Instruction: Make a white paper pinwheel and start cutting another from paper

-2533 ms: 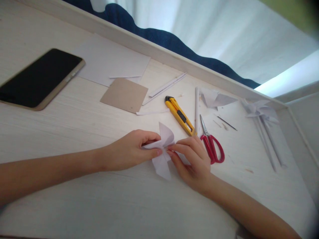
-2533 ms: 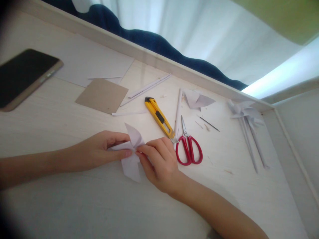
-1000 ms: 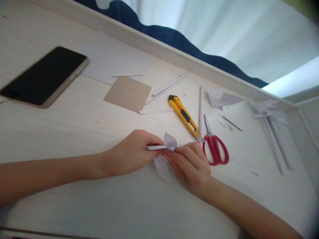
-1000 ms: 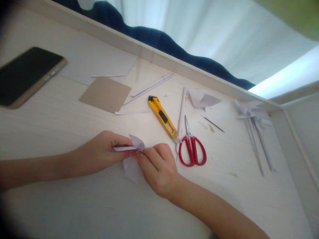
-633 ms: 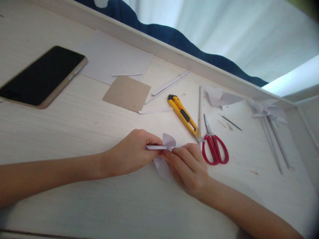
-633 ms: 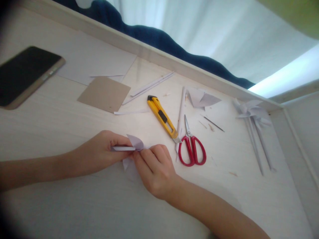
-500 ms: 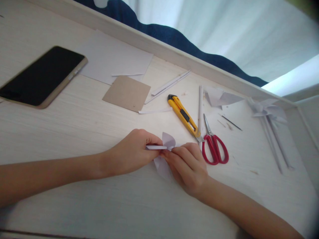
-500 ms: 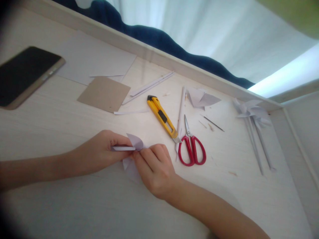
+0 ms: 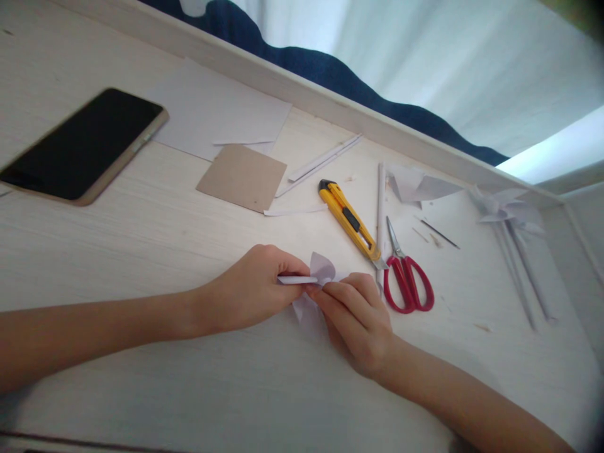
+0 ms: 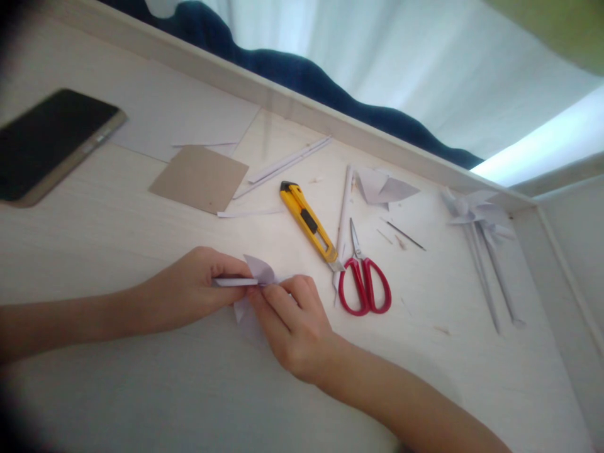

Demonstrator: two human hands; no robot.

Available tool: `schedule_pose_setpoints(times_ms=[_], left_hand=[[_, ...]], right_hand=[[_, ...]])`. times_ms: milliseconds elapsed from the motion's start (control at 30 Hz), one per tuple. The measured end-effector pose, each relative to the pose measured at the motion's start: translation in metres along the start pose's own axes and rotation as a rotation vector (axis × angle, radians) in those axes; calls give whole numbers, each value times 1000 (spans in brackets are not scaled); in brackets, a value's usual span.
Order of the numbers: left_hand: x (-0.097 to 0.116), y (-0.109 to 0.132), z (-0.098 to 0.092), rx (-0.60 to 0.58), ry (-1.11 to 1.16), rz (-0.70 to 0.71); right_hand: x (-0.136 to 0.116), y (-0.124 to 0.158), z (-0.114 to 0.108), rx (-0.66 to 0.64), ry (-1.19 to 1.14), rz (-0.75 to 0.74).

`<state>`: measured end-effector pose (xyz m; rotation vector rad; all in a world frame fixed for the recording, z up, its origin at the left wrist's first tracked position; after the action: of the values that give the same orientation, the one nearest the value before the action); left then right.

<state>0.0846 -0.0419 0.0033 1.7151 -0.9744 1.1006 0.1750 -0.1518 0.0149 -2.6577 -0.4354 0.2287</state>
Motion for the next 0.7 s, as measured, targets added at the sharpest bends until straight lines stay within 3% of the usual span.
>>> schedule_pose_setpoints(times_ms=[467, 700], left_hand=[[3, 0, -1, 2, 26, -12], [2, 0, -1, 1, 21, -16]], right_hand=[[3, -7, 1, 22, 26, 142], [3, -6, -2, -4, -35, 123]])
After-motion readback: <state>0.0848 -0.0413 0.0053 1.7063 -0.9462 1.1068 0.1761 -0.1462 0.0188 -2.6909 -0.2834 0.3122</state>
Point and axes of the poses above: each hand's wrist, its own y-axis away from the middle knuckle, its own z-axis out of the palm, x = y × z, the point moved 4 cm from there along -y, towards the middle knuckle, and after that the axes turned 12 degrees about y, right-handed, at the moved point
